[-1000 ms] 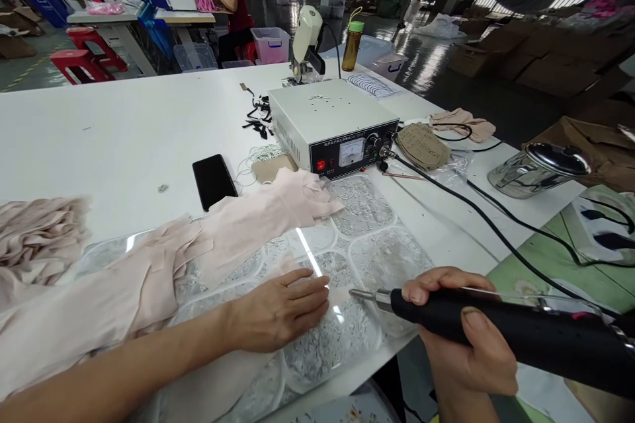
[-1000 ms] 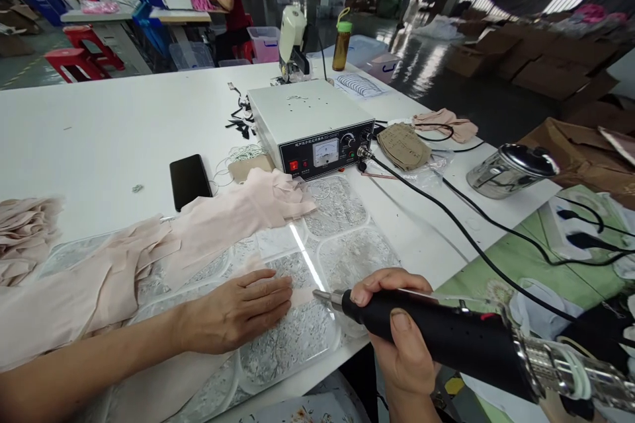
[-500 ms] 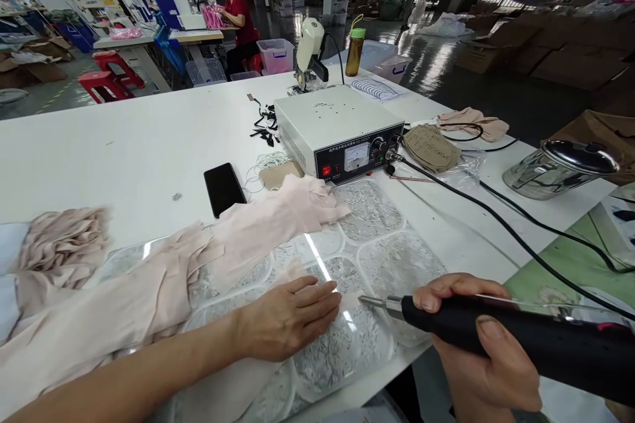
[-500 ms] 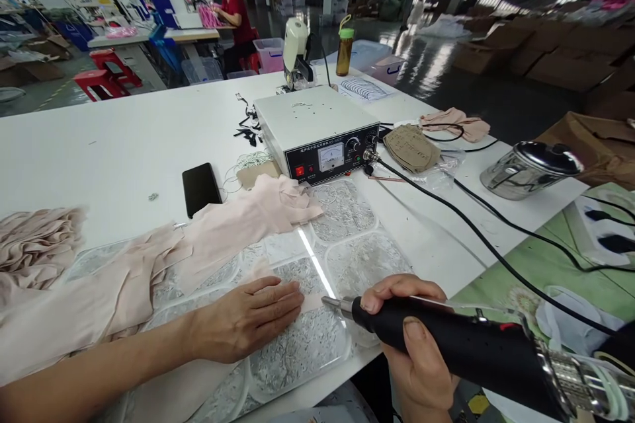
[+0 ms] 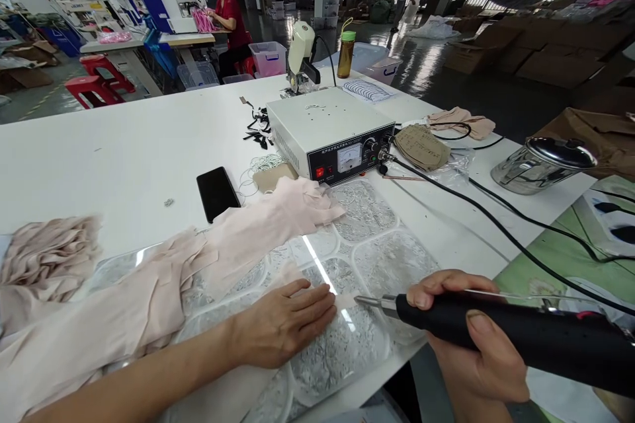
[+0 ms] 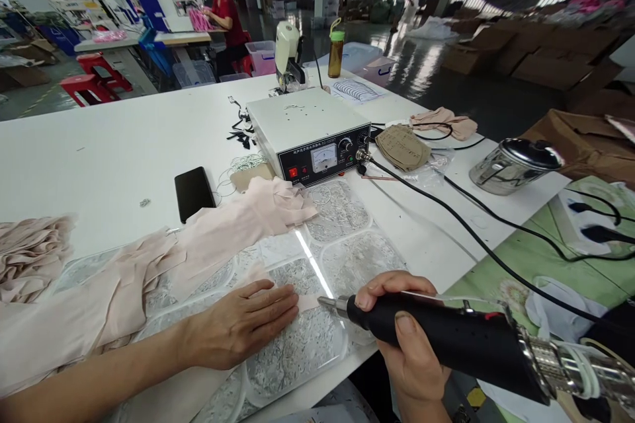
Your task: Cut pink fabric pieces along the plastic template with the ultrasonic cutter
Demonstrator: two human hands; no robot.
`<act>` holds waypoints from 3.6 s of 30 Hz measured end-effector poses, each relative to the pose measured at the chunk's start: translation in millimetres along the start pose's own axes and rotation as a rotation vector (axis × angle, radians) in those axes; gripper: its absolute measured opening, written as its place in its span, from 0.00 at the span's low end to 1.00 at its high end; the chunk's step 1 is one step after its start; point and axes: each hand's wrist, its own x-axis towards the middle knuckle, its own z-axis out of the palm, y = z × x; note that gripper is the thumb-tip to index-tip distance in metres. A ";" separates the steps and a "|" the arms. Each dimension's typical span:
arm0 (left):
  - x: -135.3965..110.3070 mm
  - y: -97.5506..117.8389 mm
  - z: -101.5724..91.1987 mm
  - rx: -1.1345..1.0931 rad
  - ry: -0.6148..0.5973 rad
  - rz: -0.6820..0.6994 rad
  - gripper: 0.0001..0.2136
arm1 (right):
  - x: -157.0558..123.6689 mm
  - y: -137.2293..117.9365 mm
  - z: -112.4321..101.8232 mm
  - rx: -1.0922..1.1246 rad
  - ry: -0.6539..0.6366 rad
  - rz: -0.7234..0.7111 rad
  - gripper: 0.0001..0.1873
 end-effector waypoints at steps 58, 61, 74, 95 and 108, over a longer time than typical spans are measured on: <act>5.2 -5.3 -4.4 -0.099 0.024 0.025 0.12 | -0.3 4.4 -4.3 0.092 -0.012 0.028 0.09; 4.3 -5.5 -4.2 -0.086 0.029 0.031 0.13 | 0.1 4.2 -4.5 0.091 -0.016 0.021 0.09; 6.2 -6.4 -7.4 -0.139 -0.005 0.015 0.15 | 2.1 1.7 1.4 0.069 0.052 0.026 0.11; 6.5 -5.8 -6.4 -0.133 -0.006 0.012 0.15 | -1.5 1.2 -4.3 0.041 0.097 0.030 0.10; 5.1 -6.6 -2.2 -0.154 -0.001 0.013 0.14 | -3.0 3.7 15.7 0.058 -0.048 -0.004 0.09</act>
